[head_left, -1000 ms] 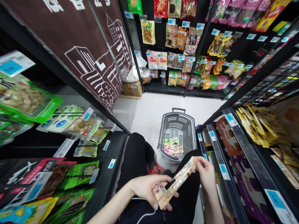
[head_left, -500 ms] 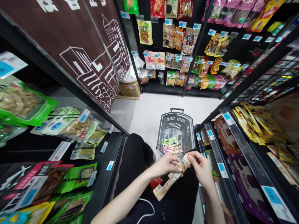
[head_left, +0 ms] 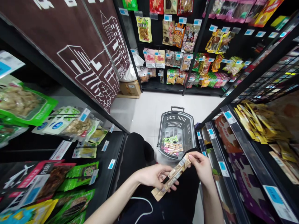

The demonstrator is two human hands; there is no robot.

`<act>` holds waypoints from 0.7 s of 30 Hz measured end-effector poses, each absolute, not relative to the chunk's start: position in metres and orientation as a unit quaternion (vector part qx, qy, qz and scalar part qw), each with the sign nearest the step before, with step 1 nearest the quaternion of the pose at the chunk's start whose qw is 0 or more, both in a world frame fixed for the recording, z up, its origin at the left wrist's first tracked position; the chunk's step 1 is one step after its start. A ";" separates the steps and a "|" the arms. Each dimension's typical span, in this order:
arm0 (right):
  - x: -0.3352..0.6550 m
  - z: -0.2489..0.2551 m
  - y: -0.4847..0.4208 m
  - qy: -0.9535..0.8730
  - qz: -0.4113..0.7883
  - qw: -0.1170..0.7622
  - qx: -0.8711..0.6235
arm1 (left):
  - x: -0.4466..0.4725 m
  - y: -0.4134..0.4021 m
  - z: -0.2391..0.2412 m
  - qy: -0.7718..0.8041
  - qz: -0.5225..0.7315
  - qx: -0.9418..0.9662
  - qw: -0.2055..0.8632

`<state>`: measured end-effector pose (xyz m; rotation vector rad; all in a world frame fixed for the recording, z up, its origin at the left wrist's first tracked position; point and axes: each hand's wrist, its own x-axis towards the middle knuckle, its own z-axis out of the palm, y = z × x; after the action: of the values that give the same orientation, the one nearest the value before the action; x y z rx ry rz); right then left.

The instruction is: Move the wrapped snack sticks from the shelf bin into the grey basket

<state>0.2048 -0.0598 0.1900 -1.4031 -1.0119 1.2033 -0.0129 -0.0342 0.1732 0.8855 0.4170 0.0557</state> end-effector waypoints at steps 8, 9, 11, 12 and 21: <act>0.227 0.181 -0.065 -0.442 0.468 0.542 -0.540 | -0.011 -0.044 0.163 0.175 0.020 0.304 0.936; 0.230 0.182 -0.066 -0.455 0.476 0.540 -0.524 | -0.010 -0.044 0.162 0.225 0.034 0.324 0.918; 0.234 0.186 -0.068 -0.482 0.474 0.535 -0.507 | -0.008 -0.042 0.162 0.325 0.073 0.378 0.864; 0.235 0.188 -0.069 -0.486 0.471 0.529 -0.513 | -0.008 -0.041 0.163 0.365 0.094 0.404 0.834; 0.225 0.174 -0.086 -0.365 0.528 0.469 -0.607 | -0.018 -0.041 0.182 0.441 0.156 0.715 0.519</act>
<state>0.2248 -0.0858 0.1739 -1.4874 -0.8942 1.2943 -0.0177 -0.0407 0.1821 1.7163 1.0580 0.3739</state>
